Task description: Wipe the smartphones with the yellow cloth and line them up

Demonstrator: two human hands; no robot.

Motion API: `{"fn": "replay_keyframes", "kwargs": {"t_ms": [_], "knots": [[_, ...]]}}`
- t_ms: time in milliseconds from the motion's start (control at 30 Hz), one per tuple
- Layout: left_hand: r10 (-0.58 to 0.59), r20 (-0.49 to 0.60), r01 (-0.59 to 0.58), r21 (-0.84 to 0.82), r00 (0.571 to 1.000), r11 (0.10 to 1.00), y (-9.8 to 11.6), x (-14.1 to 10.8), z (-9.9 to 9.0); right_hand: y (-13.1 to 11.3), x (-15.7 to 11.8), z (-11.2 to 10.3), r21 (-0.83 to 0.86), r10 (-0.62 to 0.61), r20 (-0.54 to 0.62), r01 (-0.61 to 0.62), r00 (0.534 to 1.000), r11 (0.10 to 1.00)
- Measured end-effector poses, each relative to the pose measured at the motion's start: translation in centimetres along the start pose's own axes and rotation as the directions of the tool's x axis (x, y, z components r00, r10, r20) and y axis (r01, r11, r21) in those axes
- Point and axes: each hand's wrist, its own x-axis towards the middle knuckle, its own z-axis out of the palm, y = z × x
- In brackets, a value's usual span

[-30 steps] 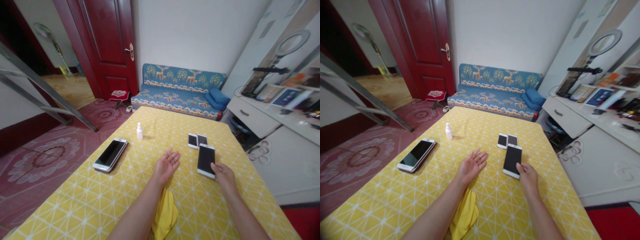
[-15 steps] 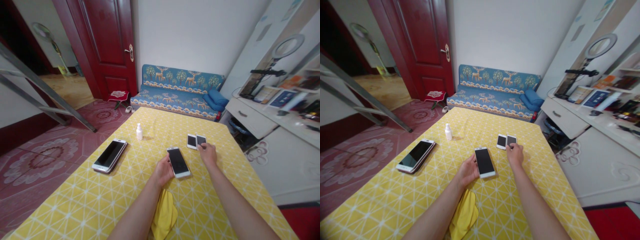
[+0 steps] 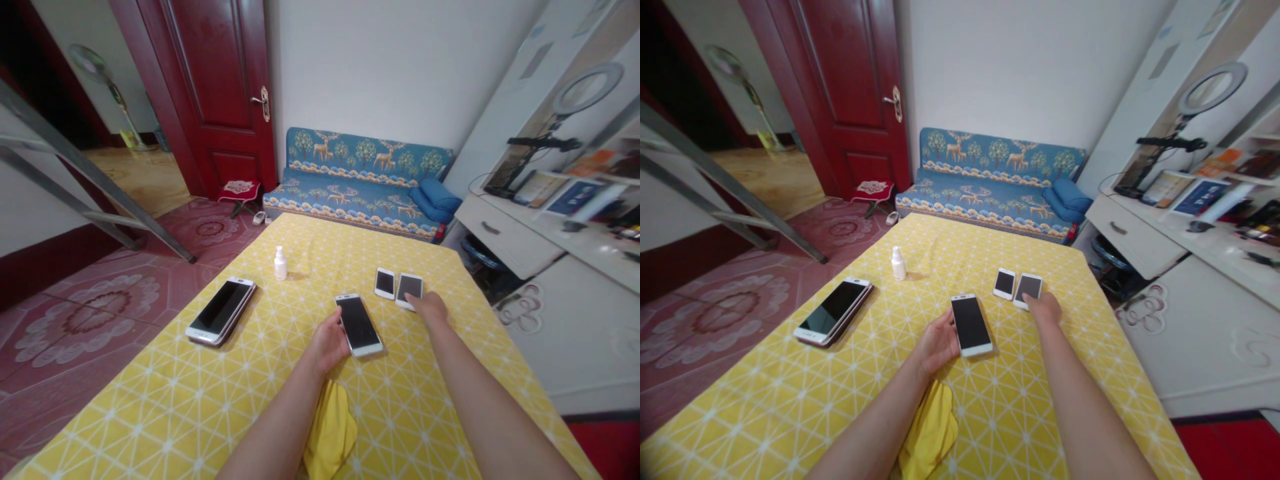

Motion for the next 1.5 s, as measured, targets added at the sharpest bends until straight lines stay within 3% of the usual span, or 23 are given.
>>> {"fn": "replay_keyframes", "kwargs": {"t_ms": [133, 267, 400, 500, 633, 733, 867, 1033, 1300, 1500], "knots": [[-0.001, -0.004, 0.001, 0.014, 1.0, 1.0, -0.2, 0.3, -0.3, 0.8, -5.4, 0.5, 0.262, 0.011, -0.07, 0.008, 0.997, 0.965], [-0.005, 0.013, 0.004, 0.066, 1.0, 0.998, -0.4, 0.4, -0.5, -0.3, -10.8, 1.0, 0.514, -0.162, 0.047, 0.115, 0.986, 0.85], [0.07, 0.01, -0.071, 0.179, 0.997, 0.981, -0.6, 0.0, -0.3, -2.4, -13.7, 1.1, 0.651, -0.383, 0.274, 0.122, 0.882, 0.749], [0.136, 0.011, -0.135, 0.239, 0.991, 0.962, -0.8, -0.3, -0.1, -3.5, -14.4, 0.8, 0.615, -0.432, 0.337, 0.152, 0.836, 0.774], [0.181, 0.014, -0.179, 0.258, 0.983, 0.949, -1.1, -0.3, 0.0, -4.1, -14.0, -0.1, 0.387, -0.416, 0.346, 0.275, 0.841, 0.88], [0.204, -0.014, -0.194, 0.26, 0.979, 0.946, -1.3, -0.1, 0.0, -4.5, -11.8, -0.5, 0.228, -0.348, 0.298, 0.288, 0.889, 0.93], [0.198, -0.068, -0.174, 0.268, 0.978, 0.948, -1.3, 0.1, 0.0, -5.7, -7.1, 0.0, -0.038, -0.187, 0.209, 0.199, 0.96, 0.979], [0.185, -0.06, -0.162, 0.276, 0.981, 0.947, -1.2, 0.1, -0.1, -7.7, -2.5, 1.3, -0.234, -0.02, 0.2, 0.068, 0.98, 0.97], [0.171, -0.064, -0.149, 0.259, 0.983, 0.954, -1.1, 0.2, -0.1, -8.0, -0.9, 2.4, -0.18, 0.038, 0.245, 0.007, 0.969, 0.984], [0.157, -0.087, -0.133, 0.236, 0.984, 0.963, -1.1, 0.1, -0.1, -5.6, -3.7, 1.5, 0.139, -0.024, 0.201, -0.004, 0.979, 0.99]]}}
